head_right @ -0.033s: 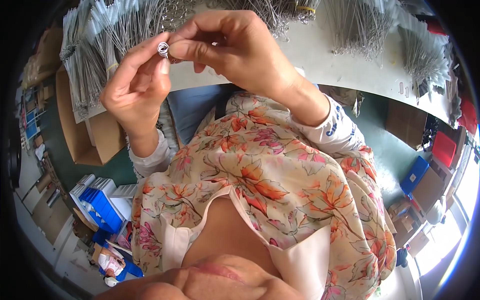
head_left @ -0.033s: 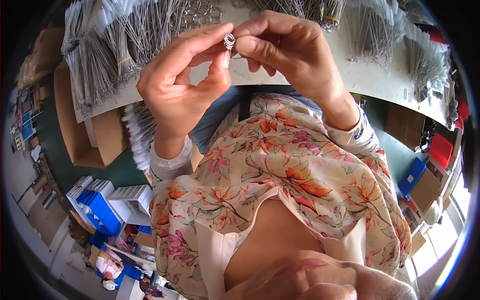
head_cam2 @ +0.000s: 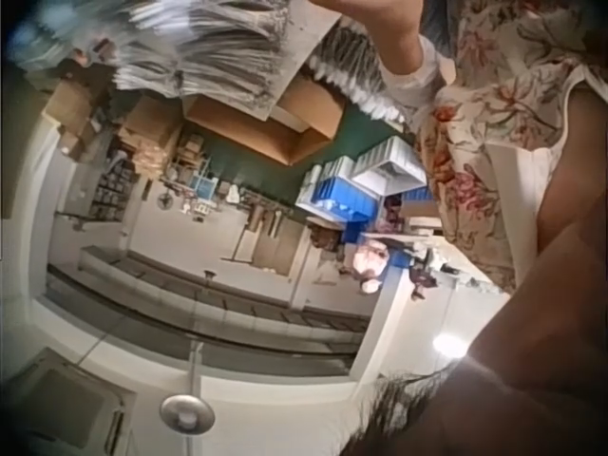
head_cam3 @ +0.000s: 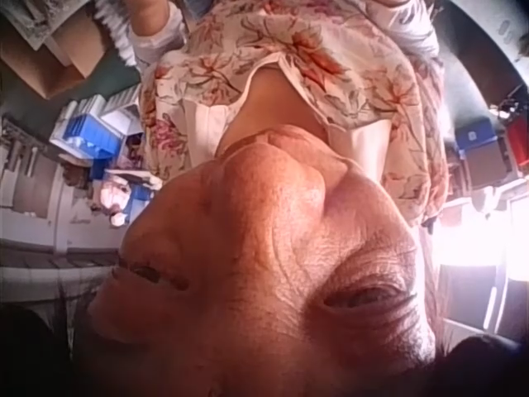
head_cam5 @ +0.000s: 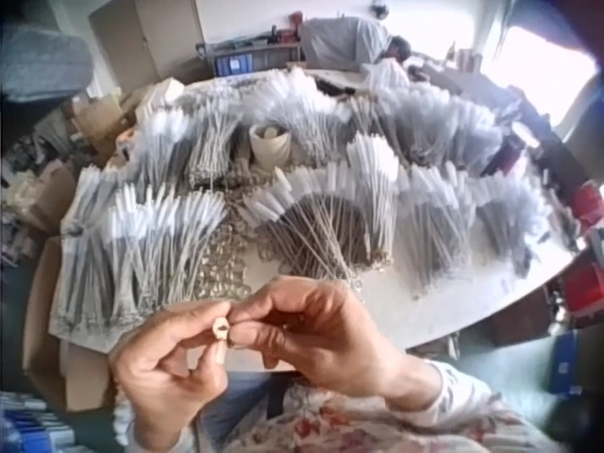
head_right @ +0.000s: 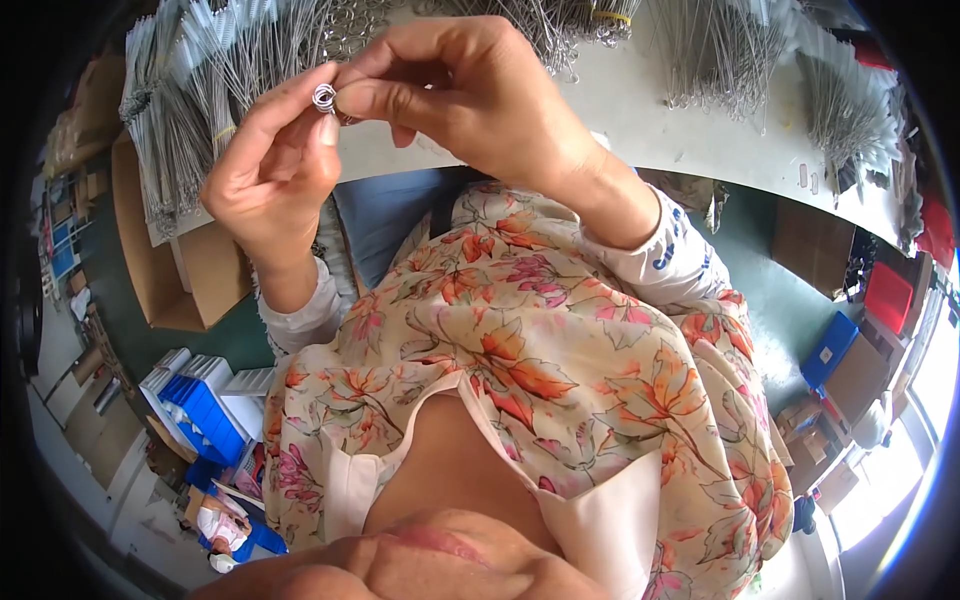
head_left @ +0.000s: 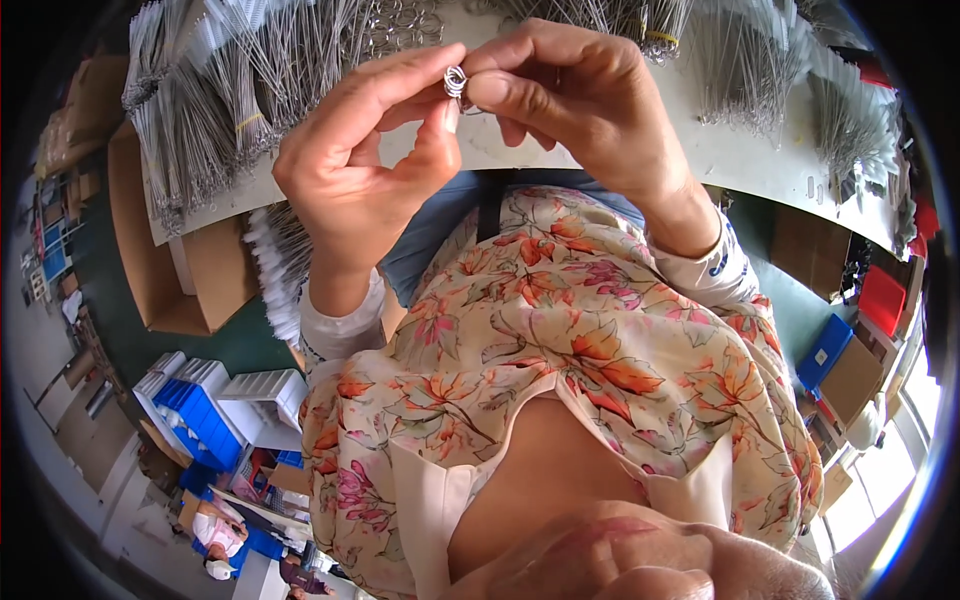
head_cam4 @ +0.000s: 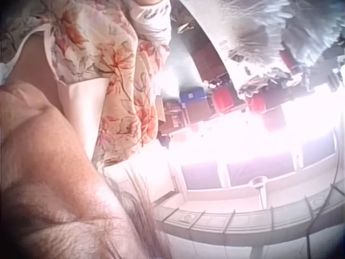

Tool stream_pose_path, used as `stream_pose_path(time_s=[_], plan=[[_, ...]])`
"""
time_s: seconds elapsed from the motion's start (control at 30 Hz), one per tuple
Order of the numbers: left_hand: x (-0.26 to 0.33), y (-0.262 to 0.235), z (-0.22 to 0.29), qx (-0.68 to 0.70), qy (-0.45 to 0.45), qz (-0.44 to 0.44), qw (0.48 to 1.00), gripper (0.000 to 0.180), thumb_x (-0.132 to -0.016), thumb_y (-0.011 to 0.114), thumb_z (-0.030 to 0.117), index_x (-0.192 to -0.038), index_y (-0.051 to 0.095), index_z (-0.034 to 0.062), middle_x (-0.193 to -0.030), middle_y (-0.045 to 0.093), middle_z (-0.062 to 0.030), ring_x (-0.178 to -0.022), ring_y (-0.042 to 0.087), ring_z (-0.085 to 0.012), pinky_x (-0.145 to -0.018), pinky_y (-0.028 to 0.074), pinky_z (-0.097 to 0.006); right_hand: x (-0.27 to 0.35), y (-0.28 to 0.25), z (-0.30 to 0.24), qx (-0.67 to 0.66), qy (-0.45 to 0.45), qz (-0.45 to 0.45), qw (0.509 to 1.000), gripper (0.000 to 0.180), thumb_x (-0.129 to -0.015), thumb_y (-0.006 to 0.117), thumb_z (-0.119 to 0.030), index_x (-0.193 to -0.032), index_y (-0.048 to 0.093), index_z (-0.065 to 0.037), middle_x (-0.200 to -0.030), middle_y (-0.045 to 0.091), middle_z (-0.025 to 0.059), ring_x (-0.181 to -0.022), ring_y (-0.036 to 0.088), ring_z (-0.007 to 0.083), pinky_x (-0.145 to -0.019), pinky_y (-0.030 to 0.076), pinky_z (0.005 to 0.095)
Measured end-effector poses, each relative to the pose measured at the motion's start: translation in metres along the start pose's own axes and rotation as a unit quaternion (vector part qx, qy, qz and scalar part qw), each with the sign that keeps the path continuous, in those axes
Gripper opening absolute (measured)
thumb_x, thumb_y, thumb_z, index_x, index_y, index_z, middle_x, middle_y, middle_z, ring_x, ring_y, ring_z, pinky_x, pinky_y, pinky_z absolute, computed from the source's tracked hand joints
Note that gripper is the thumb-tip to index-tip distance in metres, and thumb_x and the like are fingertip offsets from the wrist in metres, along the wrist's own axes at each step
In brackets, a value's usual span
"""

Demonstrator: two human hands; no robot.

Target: The person is manually assembling small white-bristled brushes by attaching metal rings to the wire handles.

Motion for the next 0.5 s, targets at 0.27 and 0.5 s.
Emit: stream_pose_path(time_s=[0.27,0.5], plan=[[0.001,-0.004,-0.006,0.011,0.039,0.005,0.999,0.031,-0.070,0.062,-0.015,-0.100,0.061,-0.0081,-0.097,0.063,-0.0159,-0.082,0.065,-0.0175,-0.074,0.054,-0.024,-0.003,0.002,-0.010,0.133,0.065,-0.033,0.988,0.024,-0.093,0.048,-0.022,-0.084,0.057,-0.002,-0.064,0.055,-0.0018,-0.059,0.051,0.0040,-0.050,0.041,0.0207],[-0.006,-0.002,-0.045,0.074,-0.091,-0.060,0.991,0.030,-0.076,0.062,-0.007,-0.105,0.059,-0.0059,-0.097,0.064,-0.0134,-0.083,0.063,-0.0135,-0.073,0.052,-0.023,-0.002,-0.009,0.013,0.221,-0.089,0.048,0.970,0.010,-0.078,0.066,-0.009,-0.087,0.065,-0.005,-0.075,0.063,0.0045,-0.064,0.058,0.0106,-0.055,0.047,0.0250]])
Point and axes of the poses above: each hand's wrist, its own x-axis away from the middle knuckle, its own y-axis out of the palm, z = x × y, the point moved 8 cm from there along -x, towards the middle knuckle
